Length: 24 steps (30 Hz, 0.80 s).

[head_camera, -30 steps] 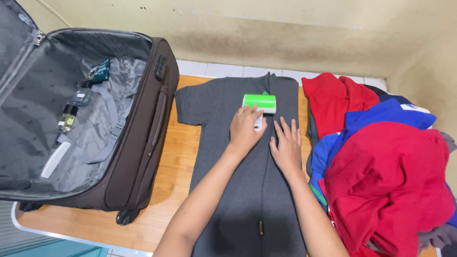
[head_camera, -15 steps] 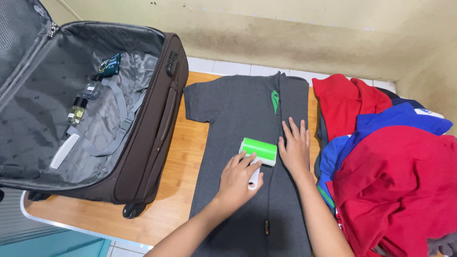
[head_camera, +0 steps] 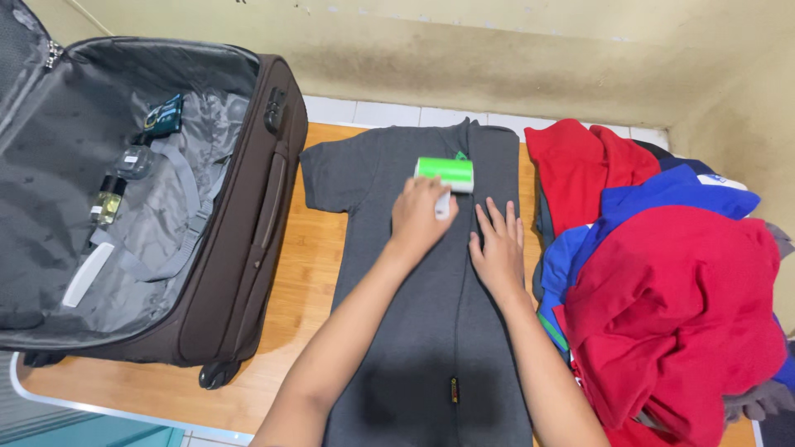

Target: The person uses a lint roller to remove lint from a gray t-shirt laid flat on a table. The person repeatedly rolls the sticky roller over the shirt's surface, then folds the shirt in half.

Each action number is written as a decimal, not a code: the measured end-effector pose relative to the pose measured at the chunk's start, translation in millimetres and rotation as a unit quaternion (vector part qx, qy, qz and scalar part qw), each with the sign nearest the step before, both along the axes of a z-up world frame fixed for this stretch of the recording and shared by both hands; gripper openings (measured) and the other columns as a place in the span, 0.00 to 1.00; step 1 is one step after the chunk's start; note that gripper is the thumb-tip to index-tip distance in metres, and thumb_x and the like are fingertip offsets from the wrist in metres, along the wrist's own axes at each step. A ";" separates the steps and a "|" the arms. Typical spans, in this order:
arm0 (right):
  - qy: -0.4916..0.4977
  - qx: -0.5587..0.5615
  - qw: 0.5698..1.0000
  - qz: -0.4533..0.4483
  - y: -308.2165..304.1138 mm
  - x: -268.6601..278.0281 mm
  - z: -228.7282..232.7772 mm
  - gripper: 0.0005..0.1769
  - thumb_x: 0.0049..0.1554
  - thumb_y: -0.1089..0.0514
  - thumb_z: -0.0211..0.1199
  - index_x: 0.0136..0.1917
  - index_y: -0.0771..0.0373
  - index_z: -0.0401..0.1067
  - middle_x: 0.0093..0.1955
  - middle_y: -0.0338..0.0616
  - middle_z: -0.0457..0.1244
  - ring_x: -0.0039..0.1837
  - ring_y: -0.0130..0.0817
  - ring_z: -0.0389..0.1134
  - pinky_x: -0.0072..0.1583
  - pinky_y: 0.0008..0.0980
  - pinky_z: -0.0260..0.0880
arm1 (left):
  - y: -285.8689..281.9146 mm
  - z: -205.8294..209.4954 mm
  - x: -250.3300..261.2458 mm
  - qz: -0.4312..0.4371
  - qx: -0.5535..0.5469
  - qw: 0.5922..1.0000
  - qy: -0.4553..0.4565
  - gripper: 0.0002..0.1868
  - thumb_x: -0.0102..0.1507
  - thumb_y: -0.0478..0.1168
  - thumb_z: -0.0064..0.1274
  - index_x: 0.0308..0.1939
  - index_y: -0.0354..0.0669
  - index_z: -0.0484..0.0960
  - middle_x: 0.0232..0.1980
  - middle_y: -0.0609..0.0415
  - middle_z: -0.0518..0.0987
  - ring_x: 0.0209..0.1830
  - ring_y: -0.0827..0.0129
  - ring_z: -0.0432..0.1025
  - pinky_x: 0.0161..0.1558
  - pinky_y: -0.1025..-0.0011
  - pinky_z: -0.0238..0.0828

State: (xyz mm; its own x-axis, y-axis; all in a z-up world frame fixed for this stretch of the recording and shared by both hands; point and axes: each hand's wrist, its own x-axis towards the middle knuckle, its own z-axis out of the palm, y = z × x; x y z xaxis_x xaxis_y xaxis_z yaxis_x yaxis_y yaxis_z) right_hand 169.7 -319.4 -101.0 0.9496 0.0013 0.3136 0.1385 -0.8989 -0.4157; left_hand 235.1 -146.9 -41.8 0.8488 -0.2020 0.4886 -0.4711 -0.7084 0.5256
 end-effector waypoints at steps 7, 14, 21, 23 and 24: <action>-0.004 0.005 1.000 -0.004 1.1 -0.3 3.7 0.30 0.58 0.56 0.60 0.73 0.60 0.67 0.80 0.48 0.53 0.84 0.57 0.43 0.78 0.58 0.43 | -13.8 -14.6 60.5 0.022 -0.033 0.999 -0.026 0.15 0.58 0.43 0.61 0.46 0.42 0.87 0.53 0.47 0.82 0.56 0.51 0.73 0.54 0.57 0.74; -0.010 0.011 1.000 -0.004 0.1 1.8 2.0 0.30 0.57 0.56 0.61 0.73 0.59 0.68 0.79 0.48 0.55 0.83 0.57 0.45 0.77 0.58 0.44 | 5.7 -20.1 -20.1 -0.009 0.022 0.999 -0.044 0.17 0.58 0.43 0.60 0.49 0.41 0.87 0.59 0.44 0.80 0.63 0.46 0.69 0.60 0.54 0.71; -0.032 0.010 0.999 0.008 -4.3 2.1 -8.4 0.29 0.59 0.57 0.62 0.73 0.59 0.69 0.79 0.49 0.57 0.83 0.57 0.46 0.77 0.57 0.45 | 44.2 2.6 -169.9 -0.059 0.056 0.997 0.009 0.19 0.58 0.42 0.60 0.52 0.41 0.85 0.61 0.45 0.79 0.65 0.43 0.69 0.59 0.53 0.71; -0.043 0.007 0.999 0.012 -5.5 2.8 -12.3 0.28 0.59 0.57 0.62 0.73 0.59 0.70 0.78 0.50 0.57 0.83 0.58 0.47 0.77 0.57 0.45 | 55.6 11.3 -210.4 -0.077 0.057 0.995 0.027 0.20 0.58 0.42 0.60 0.53 0.40 0.84 0.61 0.44 0.79 0.64 0.43 0.69 0.58 0.54 0.71; -0.048 0.006 0.999 0.014 -6.4 3.0 -14.6 0.28 0.60 0.57 0.62 0.73 0.59 0.70 0.78 0.50 0.57 0.83 0.58 0.47 0.77 0.58 0.45 | 61.5 15.5 -229.9 -0.086 0.058 0.994 0.035 0.20 0.58 0.42 0.60 0.53 0.39 0.84 0.61 0.44 0.79 0.64 0.43 0.69 0.58 0.54 0.71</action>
